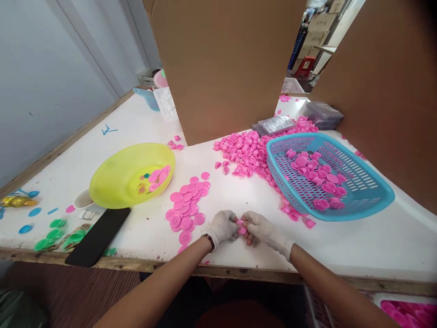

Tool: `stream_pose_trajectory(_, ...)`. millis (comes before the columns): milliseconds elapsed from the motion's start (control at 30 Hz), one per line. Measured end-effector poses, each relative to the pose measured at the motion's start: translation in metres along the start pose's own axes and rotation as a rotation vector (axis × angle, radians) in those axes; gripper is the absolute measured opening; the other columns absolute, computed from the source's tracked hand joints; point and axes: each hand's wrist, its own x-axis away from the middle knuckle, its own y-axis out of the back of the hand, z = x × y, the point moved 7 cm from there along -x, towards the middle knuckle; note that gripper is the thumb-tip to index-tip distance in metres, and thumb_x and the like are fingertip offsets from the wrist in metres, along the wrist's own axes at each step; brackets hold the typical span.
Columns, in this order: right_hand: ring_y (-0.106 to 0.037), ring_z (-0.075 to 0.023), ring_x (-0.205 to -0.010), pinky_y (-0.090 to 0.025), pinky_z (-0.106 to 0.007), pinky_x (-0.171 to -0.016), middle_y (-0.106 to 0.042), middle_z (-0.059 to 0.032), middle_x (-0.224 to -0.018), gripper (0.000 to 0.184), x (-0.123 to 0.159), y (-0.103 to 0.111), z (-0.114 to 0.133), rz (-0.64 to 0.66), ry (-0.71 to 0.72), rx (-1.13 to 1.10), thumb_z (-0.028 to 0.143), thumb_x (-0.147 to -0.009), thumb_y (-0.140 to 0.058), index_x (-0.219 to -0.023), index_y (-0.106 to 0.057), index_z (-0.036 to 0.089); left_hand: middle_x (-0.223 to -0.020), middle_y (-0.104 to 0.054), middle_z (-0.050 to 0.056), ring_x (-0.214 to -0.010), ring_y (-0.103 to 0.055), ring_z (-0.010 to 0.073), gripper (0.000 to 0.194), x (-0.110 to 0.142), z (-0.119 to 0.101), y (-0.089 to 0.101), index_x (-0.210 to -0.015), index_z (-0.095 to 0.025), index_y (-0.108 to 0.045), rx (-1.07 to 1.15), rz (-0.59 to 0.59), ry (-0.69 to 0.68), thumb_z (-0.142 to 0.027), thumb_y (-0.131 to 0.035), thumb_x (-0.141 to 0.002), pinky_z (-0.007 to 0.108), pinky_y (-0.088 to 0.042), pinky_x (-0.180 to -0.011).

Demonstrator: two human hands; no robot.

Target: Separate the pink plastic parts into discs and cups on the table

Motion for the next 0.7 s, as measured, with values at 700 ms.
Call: stream_pose_trajectory(700, -0.058, -0.0104, -0.046, -0.044, -0.020, -0.044, -0.055, 0.0055, -0.060, 0.015, 0.027, 0.039, 0.047, -0.415, 0.394, -0.240, 0.020, -0.076, -0.041, -0.091, -0.040, 0.022, -0.090, -0.059, 0.004, -0.076, -0.056, 0.0142, 0.021, 0.039, -0.025, 0.034, -0.099, -0.019, -0.054, -0.744, -0.246, -0.369, -0.028, -0.049, -0.081, 0.024, -0.042, -0.067)
